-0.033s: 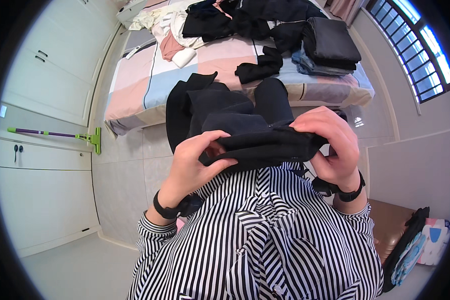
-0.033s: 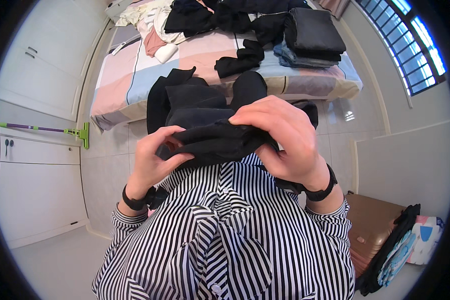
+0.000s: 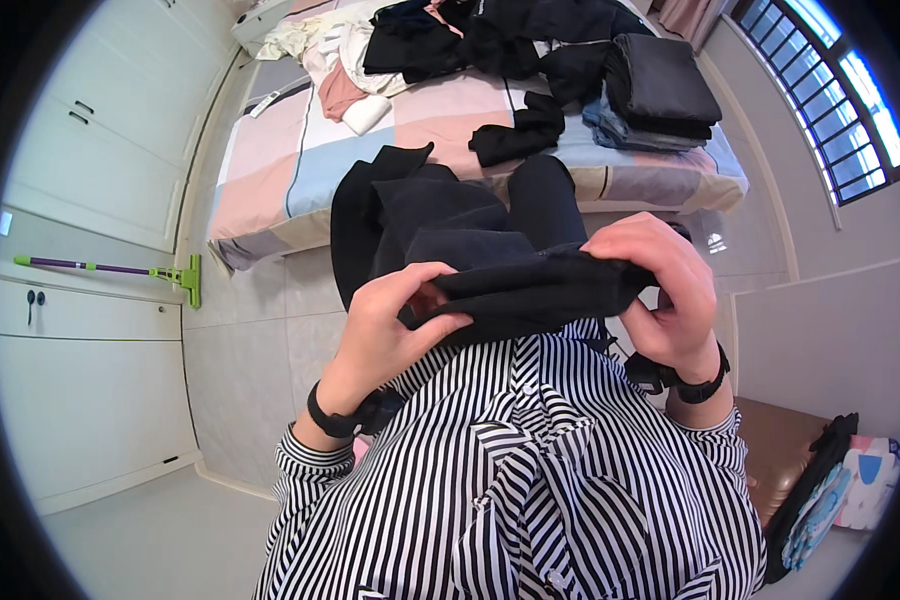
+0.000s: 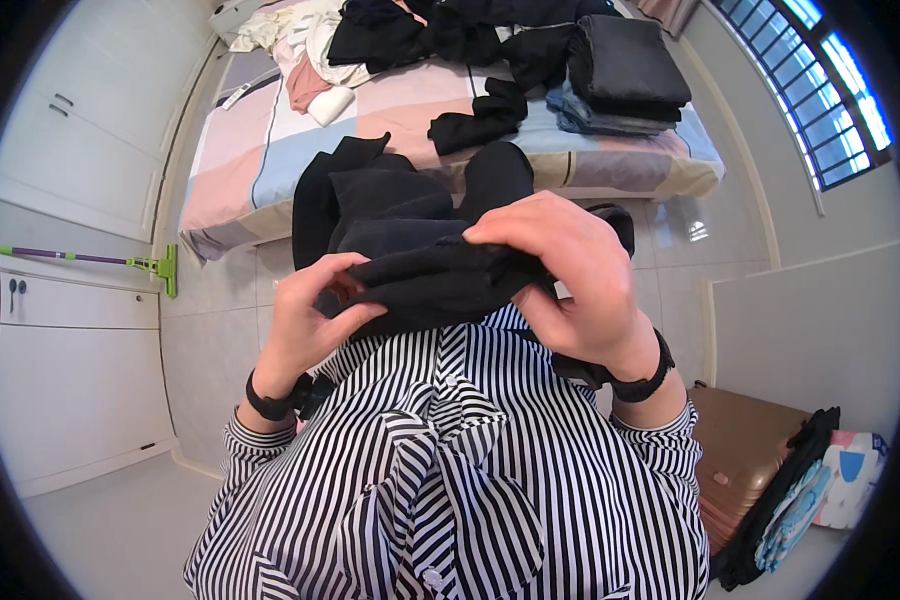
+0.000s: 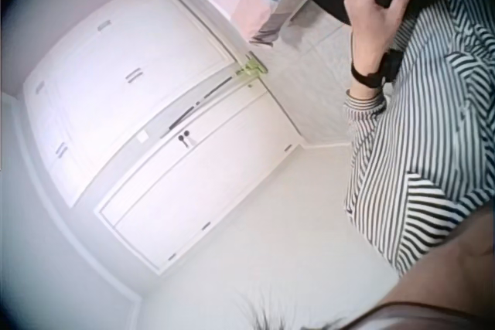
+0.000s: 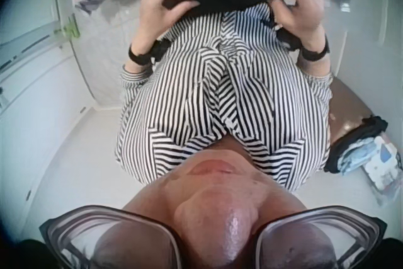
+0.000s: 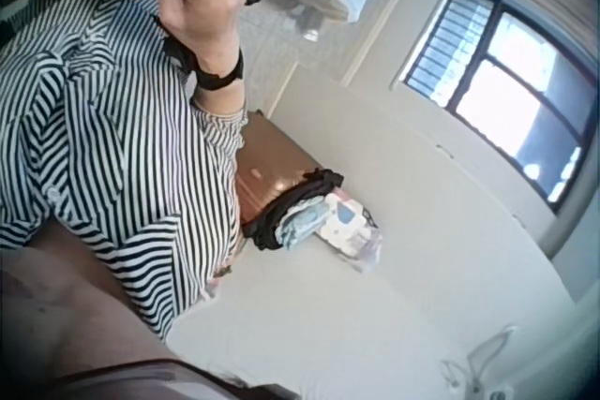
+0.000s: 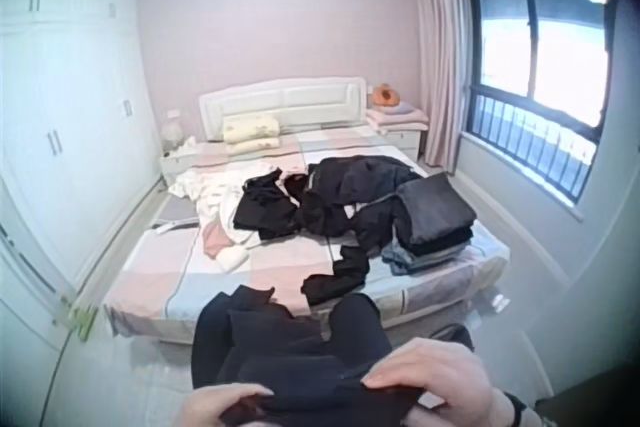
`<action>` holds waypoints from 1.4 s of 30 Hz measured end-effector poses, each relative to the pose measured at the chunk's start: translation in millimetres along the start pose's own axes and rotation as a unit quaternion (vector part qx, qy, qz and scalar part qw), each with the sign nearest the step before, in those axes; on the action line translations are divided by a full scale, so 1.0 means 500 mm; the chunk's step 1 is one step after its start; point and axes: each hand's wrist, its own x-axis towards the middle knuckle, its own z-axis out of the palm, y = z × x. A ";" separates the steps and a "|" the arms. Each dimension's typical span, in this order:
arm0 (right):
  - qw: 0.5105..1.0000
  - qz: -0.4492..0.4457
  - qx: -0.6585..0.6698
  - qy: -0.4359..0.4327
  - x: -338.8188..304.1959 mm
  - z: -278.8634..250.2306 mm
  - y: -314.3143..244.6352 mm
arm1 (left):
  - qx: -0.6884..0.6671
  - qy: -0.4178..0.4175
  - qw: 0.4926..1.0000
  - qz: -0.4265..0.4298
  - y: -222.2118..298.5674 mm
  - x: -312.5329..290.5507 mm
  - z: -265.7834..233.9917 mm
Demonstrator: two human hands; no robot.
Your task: Folding a pair of jeans and a black jacket on the bed.
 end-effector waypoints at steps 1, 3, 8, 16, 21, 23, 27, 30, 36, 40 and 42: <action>1.000 0.002 -0.001 -0.002 -0.008 -0.002 -0.002 | 0.001 -0.008 0.999 -0.031 -0.012 -0.009 0.005; 0.988 0.153 -0.003 -0.021 -0.024 -0.006 -0.013 | -0.001 -0.018 0.998 -0.062 -0.035 -0.017 0.018; 0.976 0.211 -0.001 -0.046 -0.045 -0.001 0.012 | 0.045 -0.001 0.998 0.035 -0.053 0.000 0.054; 0.938 0.344 0.014 0.034 -0.087 0.023 0.014 | 0.061 -0.031 0.994 0.087 -0.065 0.012 0.084; 0.957 0.284 -0.061 0.007 -0.092 0.002 -0.012 | -0.030 -0.094 0.995 0.016 -0.057 -0.003 0.056; 0.985 0.146 -0.093 0.005 -0.079 -0.011 -0.021 | -0.103 -0.110 0.987 -0.057 -0.062 -0.013 0.047; 0.993 0.052 -0.101 0.041 -0.061 -0.047 -0.029 | -0.134 -0.060 0.982 -0.117 -0.087 -0.041 0.032; 0.994 0.035 -0.052 0.090 -0.053 -0.064 -0.018 | -0.134 -0.040 0.982 -0.127 -0.135 -0.080 0.015; 0.991 0.030 -0.071 0.106 -0.063 -0.088 -0.028 | -0.339 0.009 0.920 -0.195 -0.195 -0.029 0.014; 0.992 0.026 -0.070 0.103 -0.061 -0.088 -0.036 | -0.046 -0.134 0.970 -0.196 -0.230 0.041 0.013; 0.991 0.030 -0.077 0.100 -0.062 -0.091 -0.037 | -0.109 -0.161 0.950 -0.244 -0.264 0.066 0.021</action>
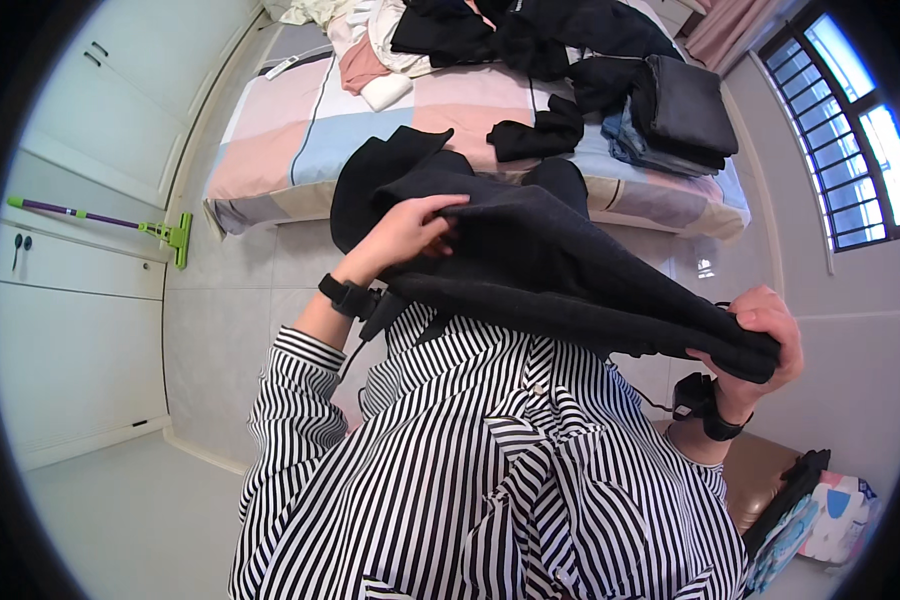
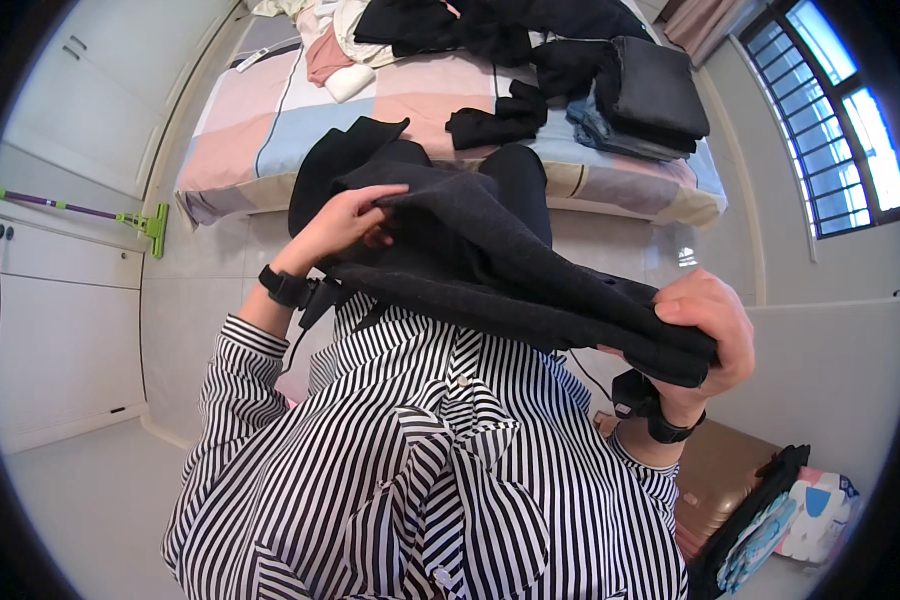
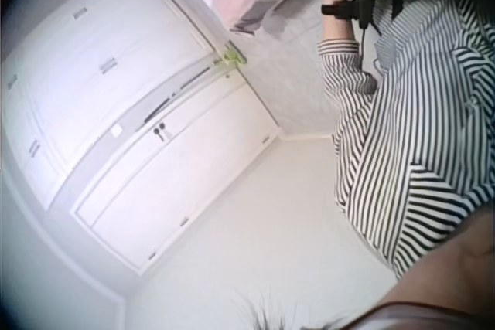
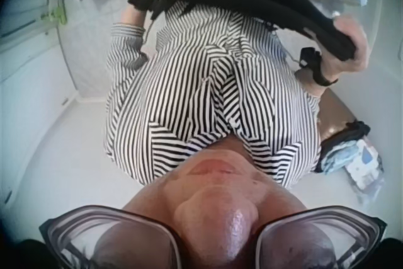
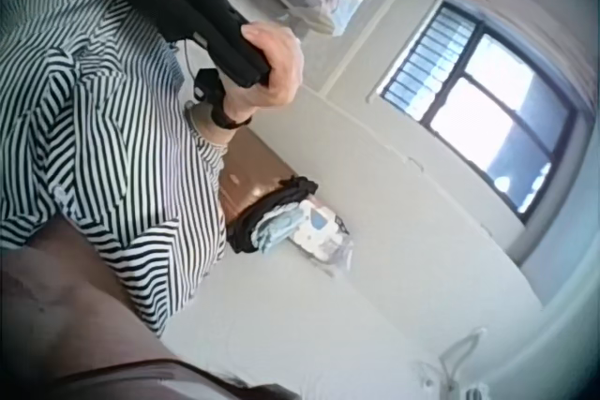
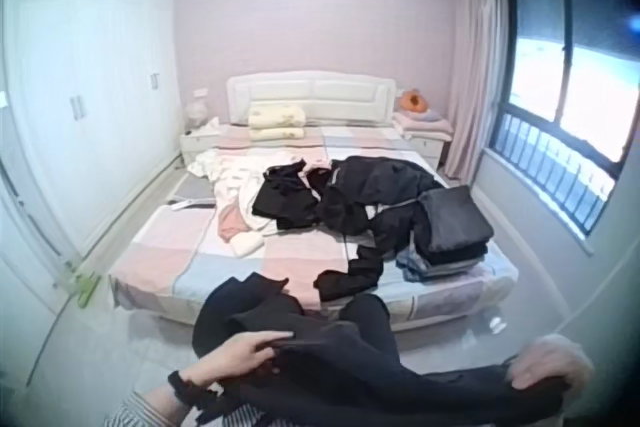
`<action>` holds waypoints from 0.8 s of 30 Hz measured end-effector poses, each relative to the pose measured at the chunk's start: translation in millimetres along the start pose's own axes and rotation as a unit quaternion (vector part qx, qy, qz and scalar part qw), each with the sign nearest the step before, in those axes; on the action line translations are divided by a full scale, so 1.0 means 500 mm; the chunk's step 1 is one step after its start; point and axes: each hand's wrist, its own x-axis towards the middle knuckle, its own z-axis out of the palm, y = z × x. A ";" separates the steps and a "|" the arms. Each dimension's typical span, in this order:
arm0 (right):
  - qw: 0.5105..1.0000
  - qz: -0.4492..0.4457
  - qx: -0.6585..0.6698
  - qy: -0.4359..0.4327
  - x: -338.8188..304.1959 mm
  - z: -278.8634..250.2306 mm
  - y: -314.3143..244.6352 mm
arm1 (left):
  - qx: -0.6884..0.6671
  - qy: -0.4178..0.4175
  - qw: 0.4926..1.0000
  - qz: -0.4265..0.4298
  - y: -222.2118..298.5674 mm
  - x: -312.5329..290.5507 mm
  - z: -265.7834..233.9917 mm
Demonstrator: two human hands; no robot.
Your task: Folding a pair of jeans and a black jacket on the bed.
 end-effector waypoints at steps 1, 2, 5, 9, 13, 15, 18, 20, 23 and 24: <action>1.000 0.003 -0.005 -0.001 0.000 -0.004 -0.004 | -0.062 -0.038 0.996 -0.044 -0.007 0.016 -0.004; 1.000 0.002 -0.007 -0.002 -0.003 -0.009 -0.006 | -0.079 -0.017 0.996 -0.029 -0.029 0.029 -0.011; 0.998 0.059 -0.012 0.000 -0.030 -0.013 0.014 | 0.046 0.245 0.958 0.142 -0.044 0.021 -0.084; 0.992 0.114 -0.049 0.038 -0.076 -0.038 0.046 | 0.071 0.393 0.894 0.202 0.037 -0.009 -0.077; 0.987 0.127 -0.024 0.094 -0.076 -0.049 0.063 | 0.110 0.227 0.954 0.162 -0.001 -0.084 -0.044; 0.990 0.127 -0.029 0.061 -0.068 -0.046 0.066 | 0.117 0.163 0.977 0.074 -0.018 -0.108 -0.020; 0.990 0.126 -0.011 0.062 -0.069 -0.047 0.071 | 0.075 0.103 0.987 0.097 -0.029 -0.122 -0.019; 0.990 0.125 -0.007 0.058 -0.071 -0.047 0.072 | 0.081 0.111 0.984 0.113 -0.031 -0.118 -0.025; 0.991 0.123 -0.004 0.053 -0.072 -0.051 0.065 | 0.089 0.112 0.977 0.157 -0.030 -0.080 -0.029; 0.991 0.121 0.000 0.051 -0.073 -0.051 0.063 | 0.076 0.095 0.982 0.145 -0.023 -0.069 -0.021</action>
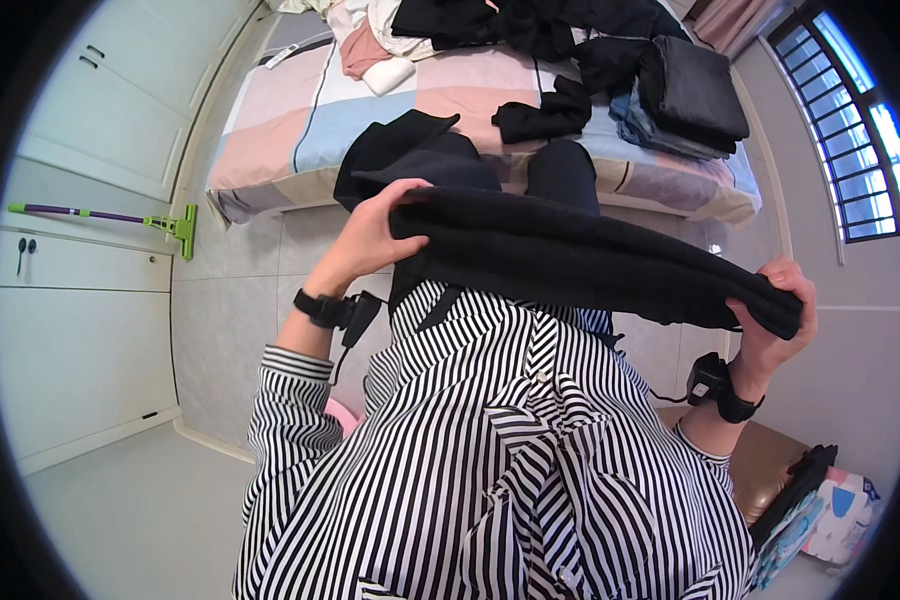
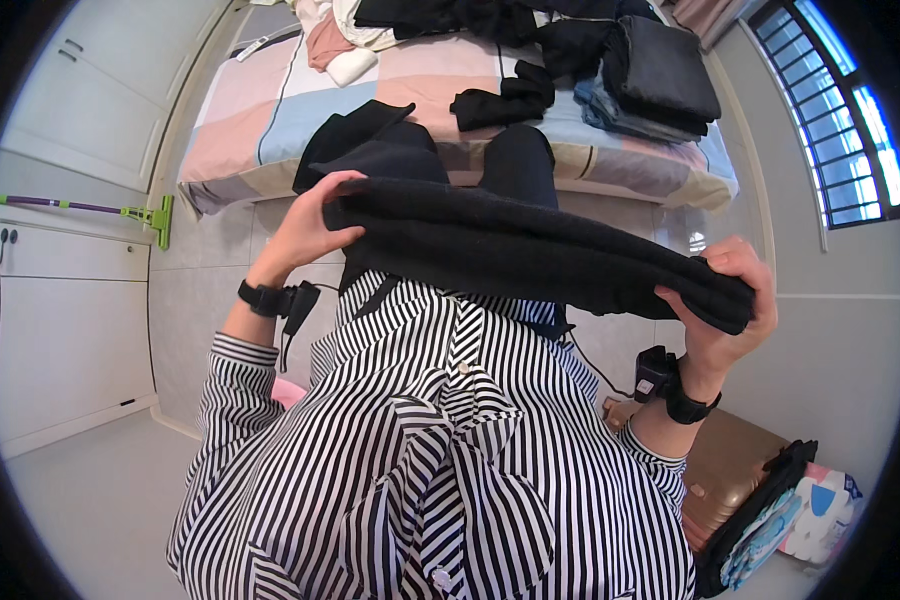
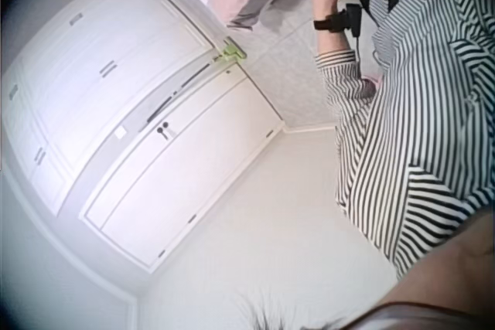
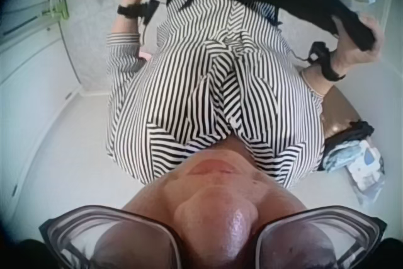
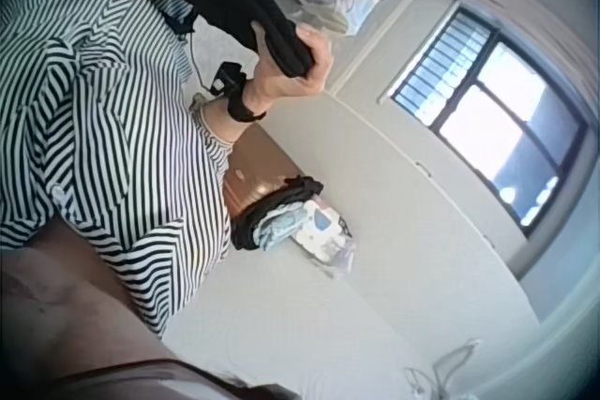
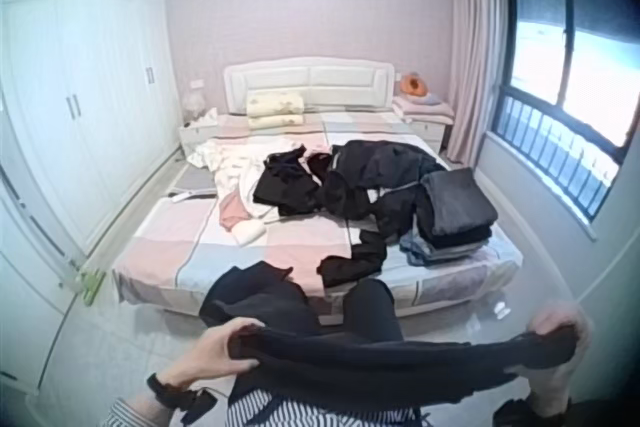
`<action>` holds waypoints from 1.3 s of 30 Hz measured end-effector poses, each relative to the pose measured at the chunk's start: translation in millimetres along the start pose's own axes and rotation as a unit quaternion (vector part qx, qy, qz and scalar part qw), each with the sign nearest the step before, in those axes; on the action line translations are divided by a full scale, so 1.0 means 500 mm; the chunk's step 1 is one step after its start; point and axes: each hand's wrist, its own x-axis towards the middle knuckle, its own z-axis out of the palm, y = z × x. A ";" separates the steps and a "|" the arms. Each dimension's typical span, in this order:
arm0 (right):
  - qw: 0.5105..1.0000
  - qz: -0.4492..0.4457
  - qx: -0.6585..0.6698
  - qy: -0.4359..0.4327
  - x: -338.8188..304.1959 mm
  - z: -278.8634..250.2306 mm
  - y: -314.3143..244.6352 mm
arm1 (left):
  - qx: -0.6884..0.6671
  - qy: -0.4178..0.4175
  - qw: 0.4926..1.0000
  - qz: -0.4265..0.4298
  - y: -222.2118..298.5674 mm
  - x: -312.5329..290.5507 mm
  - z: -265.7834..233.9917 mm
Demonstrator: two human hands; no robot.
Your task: Folding a pair of jeans and a black jacket on the bed.
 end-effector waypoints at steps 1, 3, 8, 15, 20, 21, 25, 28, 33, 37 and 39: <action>1.000 -0.001 0.000 0.001 -0.001 0.001 -0.001 | -0.015 -0.016 1.000 -0.012 0.003 0.008 0.004; 0.999 0.015 -0.037 0.021 -0.001 0.001 0.000 | -0.014 -0.014 1.000 0.007 -0.005 0.012 0.007; 0.997 0.058 -0.034 0.028 -0.004 -0.008 0.014 | 0.053 -0.097 0.992 -0.064 -0.021 0.006 -0.006; 0.979 0.153 -0.131 -0.004 0.101 0.034 0.124 | 0.213 -0.085 0.973 -0.028 0.002 0.084 -0.097; 0.993 0.094 -0.032 0.060 0.237 0.084 0.216 | 0.301 0.312 0.899 0.064 0.069 0.214 -0.237; 0.995 0.070 0.000 0.076 0.241 0.096 0.216 | 0.292 0.379 0.874 0.085 0.091 0.211 -0.253; 0.995 0.033 -0.026 0.087 0.234 0.095 0.207 | 0.256 0.470 0.838 0.104 0.128 0.201 -0.223; 0.990 0.043 -0.132 0.021 0.158 0.031 0.238 | 0.318 0.373 0.855 0.171 0.079 0.138 -0.116; 0.972 0.127 -0.181 -0.079 -0.033 0.016 0.328 | 0.329 0.141 0.934 0.003 -0.051 0.022 0.060; 0.934 0.257 -0.213 -0.126 -0.178 -0.021 0.343 | 0.283 0.076 0.956 -0.015 -0.090 -0.007 0.138; 0.928 0.290 -0.207 -0.112 -0.199 -0.023 0.340 | 0.284 0.036 0.958 0.021 -0.089 -0.001 0.141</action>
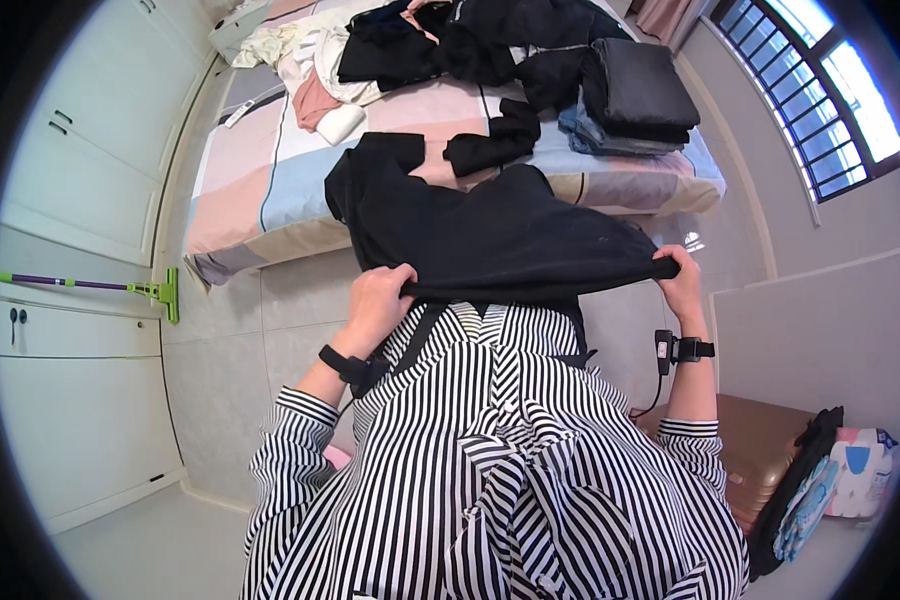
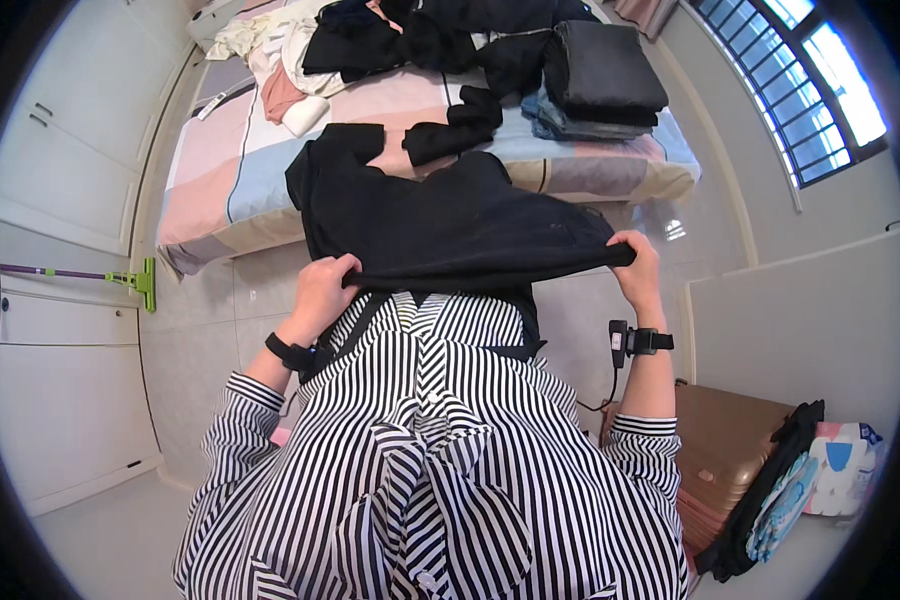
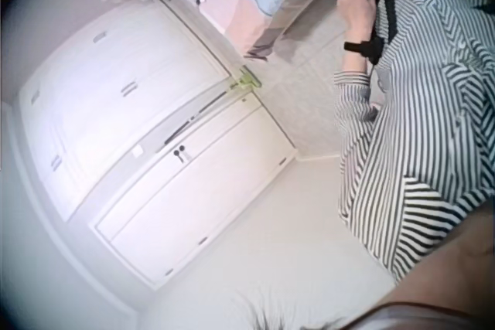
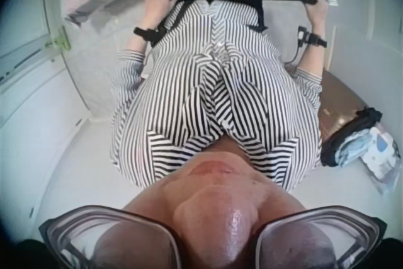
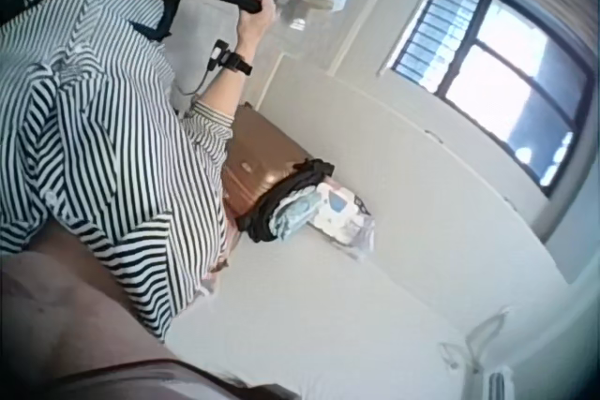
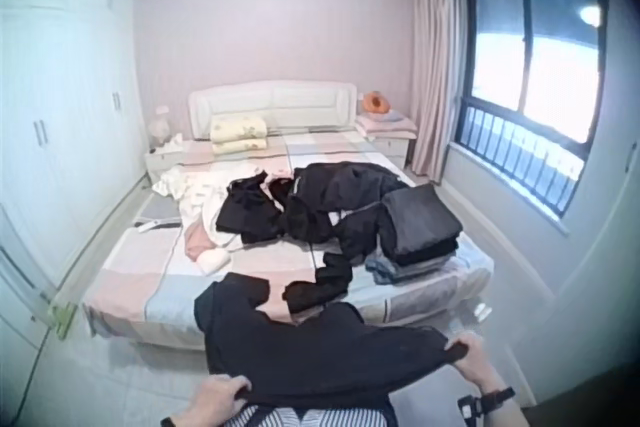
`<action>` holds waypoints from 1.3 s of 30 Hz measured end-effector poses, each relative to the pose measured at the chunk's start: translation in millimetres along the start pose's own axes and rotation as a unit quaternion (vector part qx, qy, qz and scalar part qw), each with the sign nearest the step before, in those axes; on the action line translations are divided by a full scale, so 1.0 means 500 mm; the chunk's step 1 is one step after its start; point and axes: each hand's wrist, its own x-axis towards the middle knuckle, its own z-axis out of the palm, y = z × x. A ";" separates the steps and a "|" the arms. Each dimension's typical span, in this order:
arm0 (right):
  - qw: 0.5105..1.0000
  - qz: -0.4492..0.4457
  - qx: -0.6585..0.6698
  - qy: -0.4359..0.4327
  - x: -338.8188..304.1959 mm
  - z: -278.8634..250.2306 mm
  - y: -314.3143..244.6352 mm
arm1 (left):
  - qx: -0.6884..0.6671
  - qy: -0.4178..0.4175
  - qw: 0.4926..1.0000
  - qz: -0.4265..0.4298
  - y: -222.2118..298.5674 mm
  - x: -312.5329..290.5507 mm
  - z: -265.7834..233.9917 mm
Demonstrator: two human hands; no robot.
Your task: Folding a pair of jeans and a black jacket on the bed.
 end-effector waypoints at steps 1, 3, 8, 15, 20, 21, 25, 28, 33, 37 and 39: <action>1.000 -0.020 0.003 0.021 -0.007 0.007 -0.006 | 0.012 -0.004 1.000 0.013 -0.003 0.006 -0.003; 0.998 -0.037 0.008 0.043 -0.016 0.013 -0.008 | 0.029 -0.010 0.999 0.023 -0.006 0.012 -0.016; 0.999 -0.048 -0.006 0.018 0.001 0.014 0.020 | 0.056 0.007 0.998 0.017 -0.009 0.052 -0.036; 0.990 -0.083 -0.011 0.114 0.218 0.014 -0.066 | 0.120 0.153 0.981 0.012 -0.081 0.277 -0.151; 0.951 -0.184 -0.007 0.248 0.258 -0.010 -0.163 | 0.187 0.299 0.935 0.046 -0.058 0.339 -0.272; 0.952 -0.180 -0.008 0.248 0.243 -0.008 -0.154 | 0.191 0.319 0.924 0.088 -0.041 0.326 -0.272; 0.952 -0.214 -0.087 0.202 0.155 0.067 -0.054 | 0.172 0.216 0.950 0.146 -0.059 0.218 -0.177; 0.977 -0.142 -0.112 0.113 0.038 0.151 0.033 | 0.131 0.111 0.974 0.148 -0.056 0.088 -0.075; 0.994 0.051 -0.093 -0.024 -0.151 0.276 0.139 | 0.085 0.016 0.993 0.075 -0.040 0.019 0.040; 0.994 0.077 -0.023 -0.076 -0.143 0.289 0.094 | 0.069 0.028 0.995 0.072 -0.044 0.044 -0.007; 0.991 0.089 -0.003 -0.102 -0.123 0.250 0.044 | 0.041 0.049 0.995 0.070 -0.039 0.092 -0.001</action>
